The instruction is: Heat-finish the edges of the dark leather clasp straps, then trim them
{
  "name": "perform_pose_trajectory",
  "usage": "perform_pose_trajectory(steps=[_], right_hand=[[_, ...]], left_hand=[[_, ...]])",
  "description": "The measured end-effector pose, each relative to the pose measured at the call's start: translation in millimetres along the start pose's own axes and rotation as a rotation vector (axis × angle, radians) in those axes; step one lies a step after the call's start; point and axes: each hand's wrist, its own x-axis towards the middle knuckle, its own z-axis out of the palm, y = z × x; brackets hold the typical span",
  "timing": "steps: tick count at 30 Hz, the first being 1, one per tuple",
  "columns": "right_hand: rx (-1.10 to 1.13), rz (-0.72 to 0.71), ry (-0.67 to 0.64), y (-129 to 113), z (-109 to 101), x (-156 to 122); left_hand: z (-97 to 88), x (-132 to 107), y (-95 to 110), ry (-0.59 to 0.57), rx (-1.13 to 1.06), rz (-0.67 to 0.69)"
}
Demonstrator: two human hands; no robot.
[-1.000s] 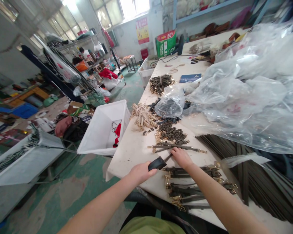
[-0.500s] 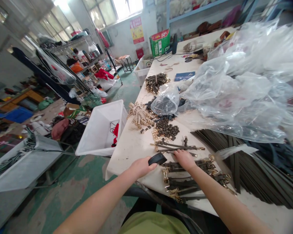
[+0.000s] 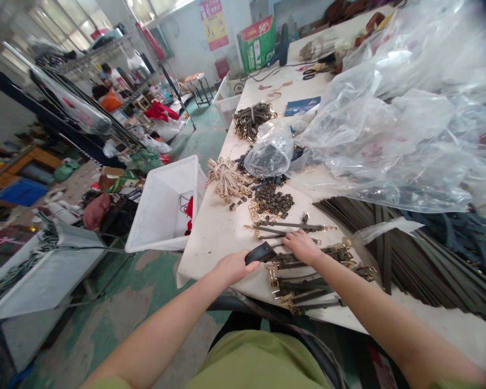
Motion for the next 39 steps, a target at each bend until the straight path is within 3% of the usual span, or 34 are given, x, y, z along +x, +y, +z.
perform_pose_trajectory(steps=[7, 13, 18, 26, 39], right_hand=[[0.019, 0.135, 0.032, 0, 5, 23], [0.071, 0.275, 0.032, -8, 16, 19], [0.151, 0.226, 0.058, 1, 24, 16], [0.256, 0.181, 0.051, 11, 23, 24], [0.271, 0.19, 0.067, 11, 20, 20]], left_hand=[[-2.4, 18, 6, -0.035, 0.035, -0.053], [-1.9, 10, -4, -0.032, -0.004, -0.062], [-1.2, 9, -1, -0.017, -0.012, -0.023], [-12.3, 44, 39, -0.095, 0.084, 0.019], [-8.1, 46, 41, -0.104, 0.123, -0.025]])
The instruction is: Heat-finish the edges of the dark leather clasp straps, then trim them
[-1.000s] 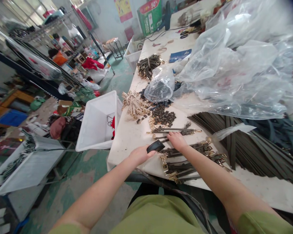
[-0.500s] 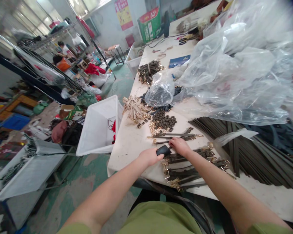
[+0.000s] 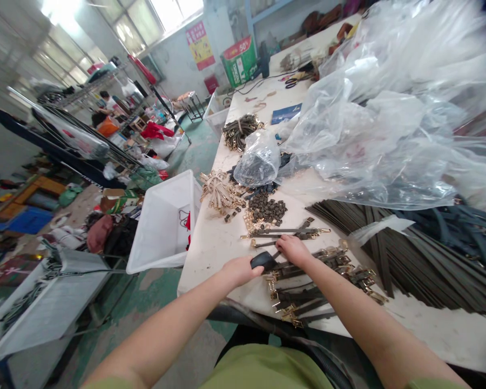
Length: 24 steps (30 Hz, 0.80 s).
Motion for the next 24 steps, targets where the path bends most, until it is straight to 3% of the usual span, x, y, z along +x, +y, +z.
perform_pose_trajectory(steps=[6, 10, 13, 16, 19, 24], right_hand=[[0.017, 0.015, 0.0, -1, -3, -1], [0.047, -0.065, -0.06, 4, -7, -2], [0.026, -0.113, -0.12, 7, -12, -2], [-0.076, -0.178, -0.114, 1, -17, -2], [-0.18, -0.253, -0.012, -10, -17, -6], [-0.235, -0.24, 0.015, -18, -1, -14]], left_hand=[[-5.6, -1, -1, -0.01, -0.131, 0.018], [-6.3, -22, -24, -0.016, -0.323, -0.077], [-3.7, -40, -38, 0.032, -0.384, -0.057], [-2.0, -49, -42, 0.039, -0.374, -0.034], [0.3, -52, -44, 0.041, -0.344, -0.043], [9.7, -39, -38, 0.077, -0.213, -0.04]])
